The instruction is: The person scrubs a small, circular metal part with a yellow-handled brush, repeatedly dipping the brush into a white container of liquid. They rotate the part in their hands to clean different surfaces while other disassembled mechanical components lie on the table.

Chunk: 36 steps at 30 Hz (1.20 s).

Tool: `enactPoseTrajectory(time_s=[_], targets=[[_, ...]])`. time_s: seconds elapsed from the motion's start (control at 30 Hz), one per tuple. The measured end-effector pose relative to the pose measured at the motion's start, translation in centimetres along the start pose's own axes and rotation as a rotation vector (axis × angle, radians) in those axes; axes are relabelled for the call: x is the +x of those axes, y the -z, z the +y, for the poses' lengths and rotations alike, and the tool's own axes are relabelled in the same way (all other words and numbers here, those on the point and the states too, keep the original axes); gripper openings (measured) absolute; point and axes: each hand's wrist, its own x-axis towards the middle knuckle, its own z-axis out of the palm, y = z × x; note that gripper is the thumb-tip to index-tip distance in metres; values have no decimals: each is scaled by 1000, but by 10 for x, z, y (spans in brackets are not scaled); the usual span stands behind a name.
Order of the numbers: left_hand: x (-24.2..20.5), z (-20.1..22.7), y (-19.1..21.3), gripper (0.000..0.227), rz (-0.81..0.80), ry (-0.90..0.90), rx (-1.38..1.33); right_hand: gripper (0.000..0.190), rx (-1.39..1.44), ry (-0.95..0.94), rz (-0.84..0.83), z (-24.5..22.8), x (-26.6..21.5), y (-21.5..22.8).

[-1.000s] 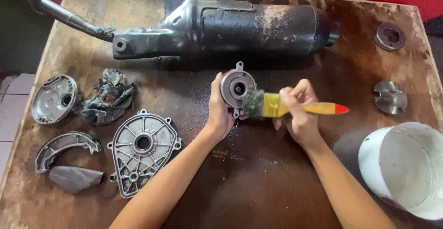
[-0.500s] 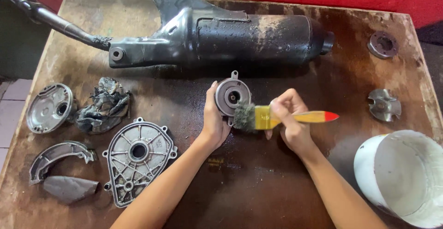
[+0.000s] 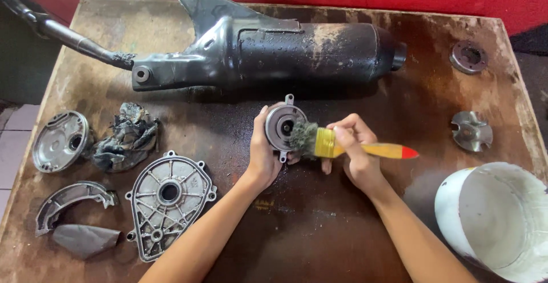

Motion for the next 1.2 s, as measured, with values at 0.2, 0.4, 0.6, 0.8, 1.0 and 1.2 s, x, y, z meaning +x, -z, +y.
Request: enactPoseTrajectory(time_s=[0.2,0.4,0.6,0.8,1.0,1.2], targets=[[3,2,1,61,106,7,2,17,-169,8,38,-13,-2,-11],[15,-15,26,65,-232,-57,-144,20,-160,95,153,-2,1,-6],[10,-5,4,64,41,13,39,24,-100,94,205,5,-1,-4],[7,-14,16,63,-45,11,-6,28,-159,264,183,19,-4,-4],[-3,4,-11,54,125,11,-105,24,-308,78,47,5,-7,-17],[2,-6,3,64,2,-6,-28,22,-151,-4,65,-2,-10,-17]])
